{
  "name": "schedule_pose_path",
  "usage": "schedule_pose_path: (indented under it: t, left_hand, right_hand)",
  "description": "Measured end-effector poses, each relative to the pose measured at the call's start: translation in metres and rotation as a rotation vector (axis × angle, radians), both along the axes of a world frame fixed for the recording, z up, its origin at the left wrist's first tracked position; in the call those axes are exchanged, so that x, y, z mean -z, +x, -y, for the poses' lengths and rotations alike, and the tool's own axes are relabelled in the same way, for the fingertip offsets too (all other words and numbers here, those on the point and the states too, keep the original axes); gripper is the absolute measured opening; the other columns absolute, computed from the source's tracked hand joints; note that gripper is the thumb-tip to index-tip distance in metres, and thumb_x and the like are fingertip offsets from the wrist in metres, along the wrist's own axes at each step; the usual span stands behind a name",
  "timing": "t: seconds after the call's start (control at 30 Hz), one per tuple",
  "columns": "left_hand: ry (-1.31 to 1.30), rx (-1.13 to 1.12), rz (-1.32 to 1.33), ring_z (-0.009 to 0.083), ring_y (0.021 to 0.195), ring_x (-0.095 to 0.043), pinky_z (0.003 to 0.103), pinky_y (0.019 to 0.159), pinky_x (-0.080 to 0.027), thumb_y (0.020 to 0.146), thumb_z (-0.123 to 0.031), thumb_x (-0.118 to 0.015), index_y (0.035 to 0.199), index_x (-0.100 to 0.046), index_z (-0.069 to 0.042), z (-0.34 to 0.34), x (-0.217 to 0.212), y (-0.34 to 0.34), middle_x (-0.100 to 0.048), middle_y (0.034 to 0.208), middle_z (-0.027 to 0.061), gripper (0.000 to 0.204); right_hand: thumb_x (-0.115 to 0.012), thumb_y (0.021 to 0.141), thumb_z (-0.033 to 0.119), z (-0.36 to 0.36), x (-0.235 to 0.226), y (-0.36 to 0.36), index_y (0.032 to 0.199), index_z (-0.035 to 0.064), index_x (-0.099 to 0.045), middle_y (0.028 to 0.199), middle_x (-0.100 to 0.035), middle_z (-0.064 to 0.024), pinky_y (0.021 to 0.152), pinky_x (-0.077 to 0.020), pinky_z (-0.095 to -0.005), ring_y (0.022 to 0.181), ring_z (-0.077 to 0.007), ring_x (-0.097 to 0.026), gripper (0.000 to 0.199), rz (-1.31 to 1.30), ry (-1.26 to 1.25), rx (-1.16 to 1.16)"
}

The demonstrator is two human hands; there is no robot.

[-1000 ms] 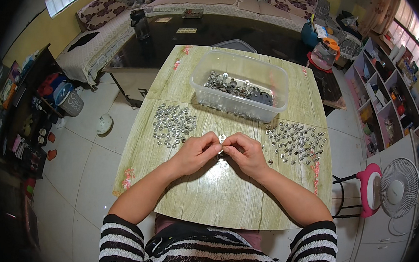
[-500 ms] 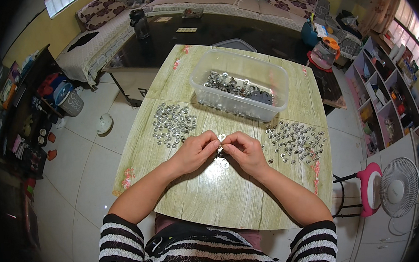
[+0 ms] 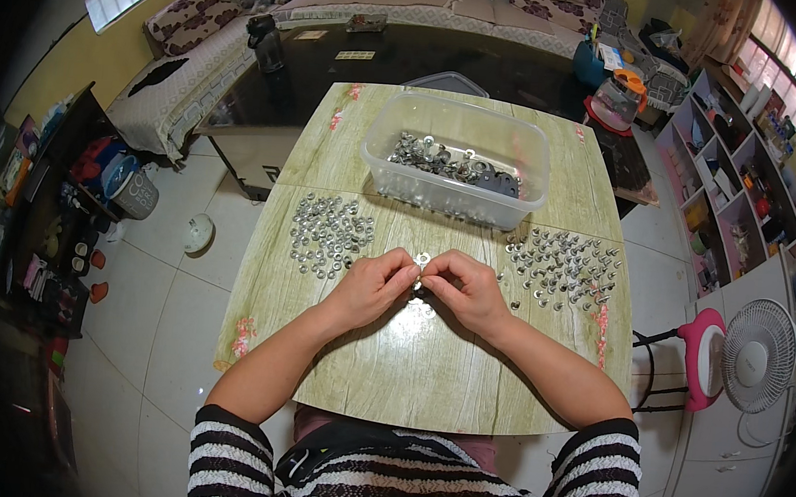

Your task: The person assembles hardware by picking bolts and washers from the table and threading them together by hand.

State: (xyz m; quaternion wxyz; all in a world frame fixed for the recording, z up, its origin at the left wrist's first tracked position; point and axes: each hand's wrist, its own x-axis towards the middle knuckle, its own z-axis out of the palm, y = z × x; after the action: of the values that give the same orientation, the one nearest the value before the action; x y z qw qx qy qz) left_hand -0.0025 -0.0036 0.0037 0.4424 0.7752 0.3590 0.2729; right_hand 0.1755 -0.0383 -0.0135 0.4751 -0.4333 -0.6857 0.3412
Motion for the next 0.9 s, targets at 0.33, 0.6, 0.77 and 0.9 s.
schedule_pose_path:
  t: [0.33,0.6,0.77,0.9]
  left_hand:
    - [-0.044,-0.015,0.068,0.0146,0.057,-0.049,0.028,0.054,-0.039,0.088,-0.028,-0.046,0.079,-0.053,-0.001,0.002,-0.0013,0.0006,-0.051,0.06,0.007,0.029]
    - [-0.1,0.028,0.028,0.006,0.05,-0.042,0.021,0.047,-0.035,0.091,-0.027,-0.042,0.071,-0.051,-0.003,-0.0002,-0.0008,-0.0015,-0.046,0.055,-0.0016,0.033]
    - [-0.289,0.058,0.178,0.007,0.053,-0.045,0.022,0.05,-0.038,0.091,-0.028,-0.043,0.072,-0.055,-0.002,0.0001,-0.0025,-0.0009,-0.051,0.057,0.0002,0.035]
    - [-0.249,0.085,0.159,0.0056,0.051,-0.042,0.021,0.047,-0.035,0.092,-0.028,-0.041,0.07,-0.05,-0.004,-0.0017,-0.0004,-0.0023,-0.049,0.058,-0.0008,0.034]
  right_hand:
    - [-0.06,0.077,0.008,0.0015,-0.0027,-0.0006,0.082,0.001,-0.055,0.076,-0.055,-0.0088,0.061,-0.0444,-0.0283,0.068,-0.0205,-0.055,0.01,0.051,0.008,-0.014]
    - [-0.059,0.077,0.008,0.002,-0.0047,-0.0023,0.082,0.0008,-0.055,0.076,-0.055,-0.0091,0.061,-0.0446,-0.028,0.067,-0.0203,-0.055,0.01,0.075,0.076,-0.046]
    - [-0.059,0.077,0.008,0.0019,-0.0035,-0.0003,0.082,0.0009,-0.055,0.077,-0.055,-0.0089,0.062,-0.0446,-0.0279,0.069,-0.0205,-0.055,0.01,0.036,-0.014,-0.047]
    - [-0.059,0.078,0.008,0.0023,-0.0049,-0.0009,0.082,0.0011,-0.055,0.077,-0.054,-0.0067,0.061,-0.0436,-0.0255,0.069,-0.0162,-0.054,0.009,0.063,0.035,-0.055]
